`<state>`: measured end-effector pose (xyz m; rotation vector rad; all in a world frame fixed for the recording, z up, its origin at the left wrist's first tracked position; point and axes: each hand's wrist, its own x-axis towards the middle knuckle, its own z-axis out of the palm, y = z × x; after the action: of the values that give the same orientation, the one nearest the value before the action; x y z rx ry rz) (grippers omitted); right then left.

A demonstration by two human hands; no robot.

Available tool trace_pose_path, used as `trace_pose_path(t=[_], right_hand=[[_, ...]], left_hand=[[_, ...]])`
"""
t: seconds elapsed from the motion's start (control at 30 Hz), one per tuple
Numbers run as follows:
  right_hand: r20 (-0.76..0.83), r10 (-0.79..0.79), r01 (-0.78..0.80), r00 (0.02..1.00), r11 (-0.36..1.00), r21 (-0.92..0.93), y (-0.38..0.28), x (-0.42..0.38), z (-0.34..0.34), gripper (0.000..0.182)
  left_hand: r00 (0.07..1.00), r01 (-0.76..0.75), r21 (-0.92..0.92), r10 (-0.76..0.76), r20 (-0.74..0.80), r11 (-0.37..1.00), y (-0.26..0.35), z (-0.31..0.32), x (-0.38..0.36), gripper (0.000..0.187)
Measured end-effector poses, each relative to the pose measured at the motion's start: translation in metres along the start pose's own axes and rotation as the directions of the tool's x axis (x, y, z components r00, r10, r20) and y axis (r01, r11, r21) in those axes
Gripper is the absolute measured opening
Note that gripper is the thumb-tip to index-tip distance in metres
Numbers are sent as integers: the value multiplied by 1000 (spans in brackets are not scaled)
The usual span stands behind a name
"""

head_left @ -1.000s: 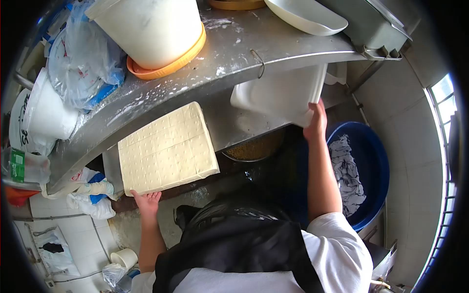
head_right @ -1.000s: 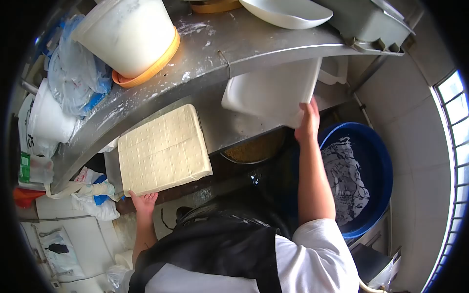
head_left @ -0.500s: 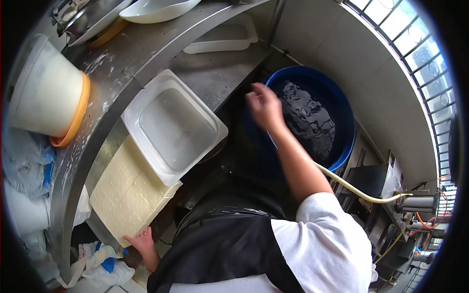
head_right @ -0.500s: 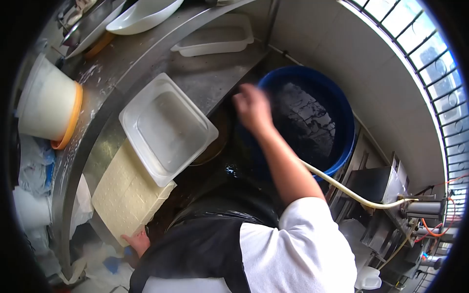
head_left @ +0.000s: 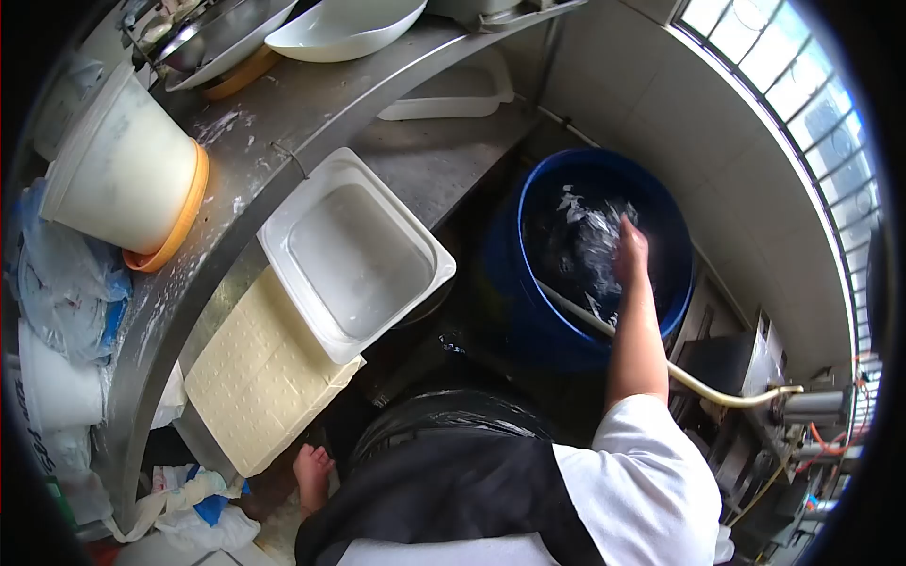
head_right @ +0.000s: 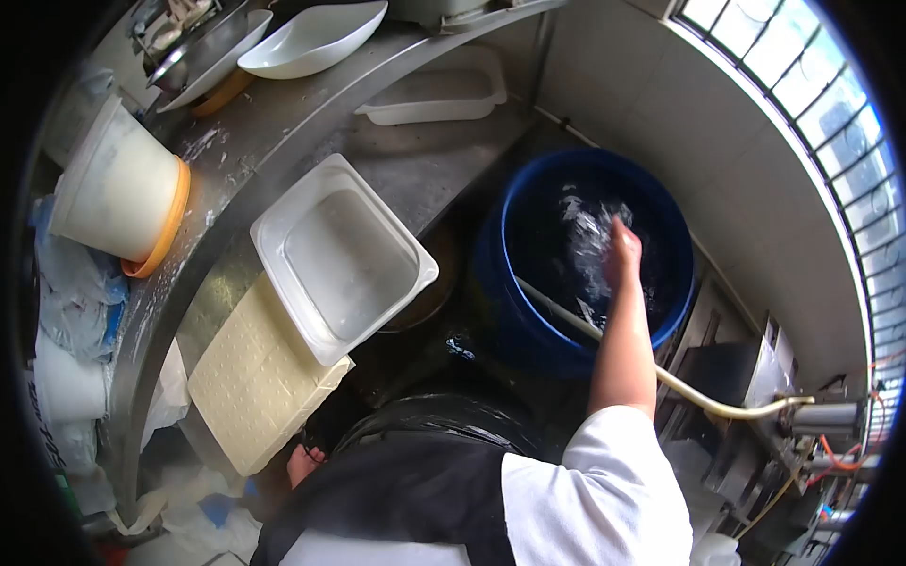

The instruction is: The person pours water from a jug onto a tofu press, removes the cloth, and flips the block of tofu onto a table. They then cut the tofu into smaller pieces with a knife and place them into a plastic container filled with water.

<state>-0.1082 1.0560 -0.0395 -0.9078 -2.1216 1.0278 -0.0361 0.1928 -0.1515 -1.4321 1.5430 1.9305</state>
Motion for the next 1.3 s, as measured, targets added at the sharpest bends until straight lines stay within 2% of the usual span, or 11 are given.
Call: trace_pose_path(t=[0.03,0.17,0.2,0.27,0.3,0.33,0.43,0.6,0.9,1.17,1.3], right_hand=[[52,315,-316,948,900,302,-40,-5,-1,42],[51,171,-172,984,985,11,-83,-78,-14,39],[152,-225,262,962,916,-304,-87,-110,-20,20],[590,-224,621,776,107,-776,-105,-211,-15,25],[550,-255,491,795,803,-338,-108,-260,-26,23],[602,177,50,779,939,-340,-122,-319,-29,20],[740,469,105,482,808,-580,-138,-446,-62,22],[-42,218,-221,975,939,-264,-116,-544,-161,23],[-884,234,-794,404,569,-213,52,-643,-505,39],[-822,564,-610,81,680,407,211,-707,-722,42],[-832,529,-628,168,708,323,289,-701,-784,54]], left_hand=[[999,-37,85,35,32,996,8,14,-12,32],[972,-111,320,36,232,941,37,52,-22,29],[962,-165,417,53,267,894,26,42,13,31],[914,-317,479,128,385,819,0,15,63,31],[864,-449,472,233,446,759,-2,17,78,30],[844,-459,506,180,505,730,7,26,76,30],[900,-130,635,-178,398,761,38,37,67,34],[946,-255,855,-69,318,452,48,52,81,45],[889,-354,800,-91,449,484,38,83,30,44],[912,-409,784,204,355,466,32,79,-54,39],[869,-488,784,298,395,383,26,59,-119,42]])
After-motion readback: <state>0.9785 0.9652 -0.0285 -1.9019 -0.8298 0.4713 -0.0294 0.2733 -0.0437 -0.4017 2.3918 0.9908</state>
